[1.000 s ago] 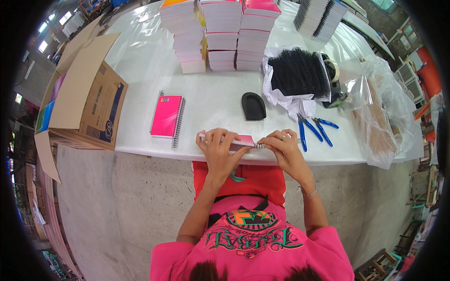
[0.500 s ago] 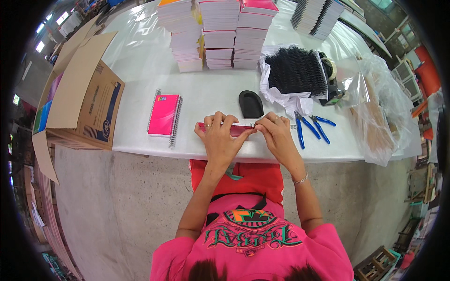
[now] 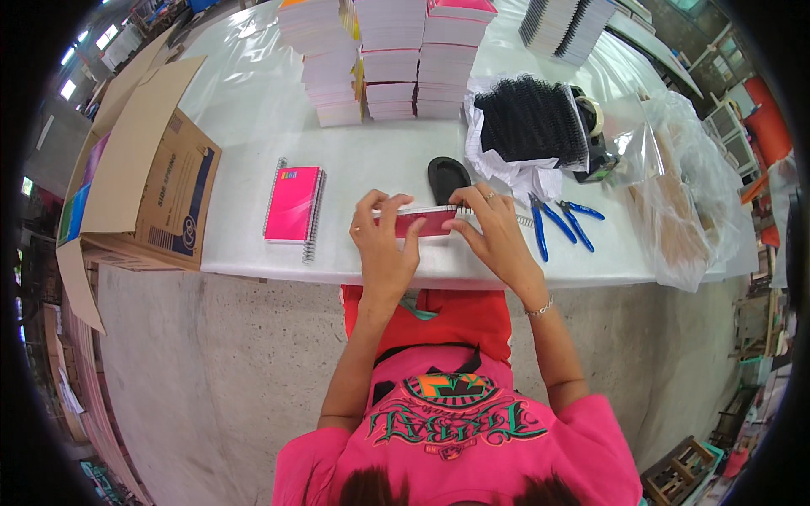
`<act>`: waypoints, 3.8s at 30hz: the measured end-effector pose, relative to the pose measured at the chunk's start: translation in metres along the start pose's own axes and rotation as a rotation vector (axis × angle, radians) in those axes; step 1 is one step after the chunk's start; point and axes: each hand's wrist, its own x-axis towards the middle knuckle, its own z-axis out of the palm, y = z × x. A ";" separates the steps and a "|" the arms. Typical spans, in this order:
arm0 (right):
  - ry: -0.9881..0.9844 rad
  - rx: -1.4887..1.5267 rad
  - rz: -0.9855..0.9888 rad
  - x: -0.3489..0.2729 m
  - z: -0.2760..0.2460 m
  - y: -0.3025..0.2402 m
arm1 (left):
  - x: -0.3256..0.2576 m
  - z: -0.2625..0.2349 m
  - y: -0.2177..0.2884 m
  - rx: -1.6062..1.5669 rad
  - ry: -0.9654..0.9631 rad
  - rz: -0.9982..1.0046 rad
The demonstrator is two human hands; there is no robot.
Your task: The person threads a metal spiral coil through the pre-punched holes of a notebook, twists the ends, and clips the excess wire using pliers.
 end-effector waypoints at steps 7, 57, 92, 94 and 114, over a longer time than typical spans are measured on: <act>-0.205 0.272 0.025 0.007 0.003 0.018 | -0.005 0.001 -0.011 -0.179 0.125 -0.083; -0.492 1.282 0.417 -0.002 -0.040 0.058 | 0.016 0.004 -0.051 -0.601 -0.396 -0.099; -0.374 0.934 0.636 0.020 -0.012 0.052 | 0.018 -0.005 -0.046 -0.701 -0.518 -0.112; -0.423 1.034 0.550 0.016 -0.014 0.058 | 0.020 -0.005 -0.043 -0.699 -0.519 -0.083; 0.135 -0.371 0.699 -0.098 -0.032 0.099 | -0.012 0.011 -0.031 -0.623 -0.094 -0.118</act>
